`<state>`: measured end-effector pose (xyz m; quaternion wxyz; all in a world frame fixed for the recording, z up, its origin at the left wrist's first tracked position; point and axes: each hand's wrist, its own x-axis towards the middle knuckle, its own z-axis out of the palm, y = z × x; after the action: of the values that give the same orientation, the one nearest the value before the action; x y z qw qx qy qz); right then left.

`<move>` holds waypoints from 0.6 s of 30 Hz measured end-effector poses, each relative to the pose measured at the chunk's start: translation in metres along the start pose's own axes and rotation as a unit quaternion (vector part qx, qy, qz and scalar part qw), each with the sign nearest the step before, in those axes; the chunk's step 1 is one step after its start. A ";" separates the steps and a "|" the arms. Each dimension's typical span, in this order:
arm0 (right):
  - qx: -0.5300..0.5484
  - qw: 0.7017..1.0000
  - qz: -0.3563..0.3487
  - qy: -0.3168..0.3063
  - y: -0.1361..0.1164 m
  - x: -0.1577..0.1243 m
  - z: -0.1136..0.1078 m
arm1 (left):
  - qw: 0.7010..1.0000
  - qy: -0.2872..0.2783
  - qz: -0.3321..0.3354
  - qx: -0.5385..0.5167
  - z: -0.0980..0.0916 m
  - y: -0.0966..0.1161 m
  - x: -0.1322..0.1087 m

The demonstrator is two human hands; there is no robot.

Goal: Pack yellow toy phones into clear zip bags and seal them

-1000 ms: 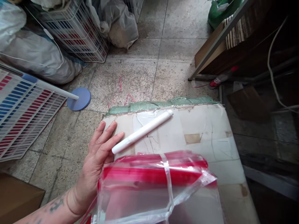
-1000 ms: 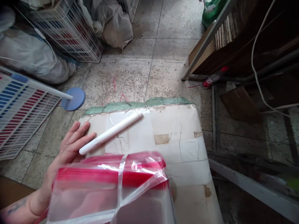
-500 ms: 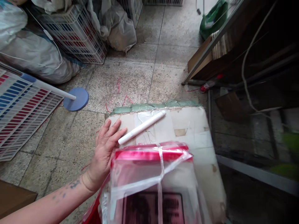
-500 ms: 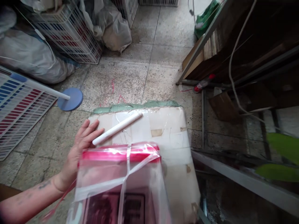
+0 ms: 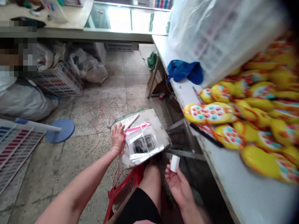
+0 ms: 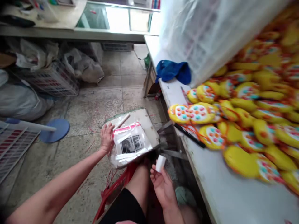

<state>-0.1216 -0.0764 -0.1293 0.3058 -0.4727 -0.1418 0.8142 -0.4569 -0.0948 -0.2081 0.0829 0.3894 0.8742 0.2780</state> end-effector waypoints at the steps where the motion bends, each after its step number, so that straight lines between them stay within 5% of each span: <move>1: 0.002 1.000 -0.014 -0.016 -0.011 -0.016 0.018 | 1.000 -0.014 -0.001 0.005 -0.005 0.001 0.001; 4: -0.045 0.993 -0.091 -0.066 -0.048 -0.061 0.052 | 0.997 -0.072 0.011 0.021 -0.022 0.003 0.007; 7: -0.250 0.941 -0.227 -0.025 -0.084 -0.105 0.033 | 0.992 -0.112 0.049 0.028 -0.044 0.007 0.024; 8: -0.348 0.894 -0.283 0.008 -0.095 -0.118 0.016 | 0.991 -0.116 0.055 0.035 -0.051 0.011 0.032; 10: -0.549 0.740 -0.385 0.048 -0.115 -0.140 -0.029 | 0.991 -0.107 0.059 0.057 -0.061 0.027 0.051; 12: -0.665 0.598 -0.447 0.014 -0.132 -0.152 -0.074 | 0.992 -0.071 0.071 0.081 -0.062 0.056 0.069; 14: -0.700 0.526 -0.483 -0.007 -0.143 -0.154 -0.109 | 0.988 -0.019 0.122 0.091 -0.053 0.098 0.079; 16: -0.688 0.523 -0.503 -0.015 -0.148 -0.146 -0.130 | 0.972 0.011 0.222 0.075 -0.037 0.147 0.074; 18: -0.653 0.563 -0.505 -0.032 -0.149 -0.133 -0.140 | 0.939 -0.030 0.341 0.039 -0.020 0.194 0.051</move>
<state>0.1008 -0.0532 -0.0327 0.2704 -0.3679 -0.8603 0.2269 -0.3760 0.0394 -0.0814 -0.0061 0.6749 0.6963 0.2441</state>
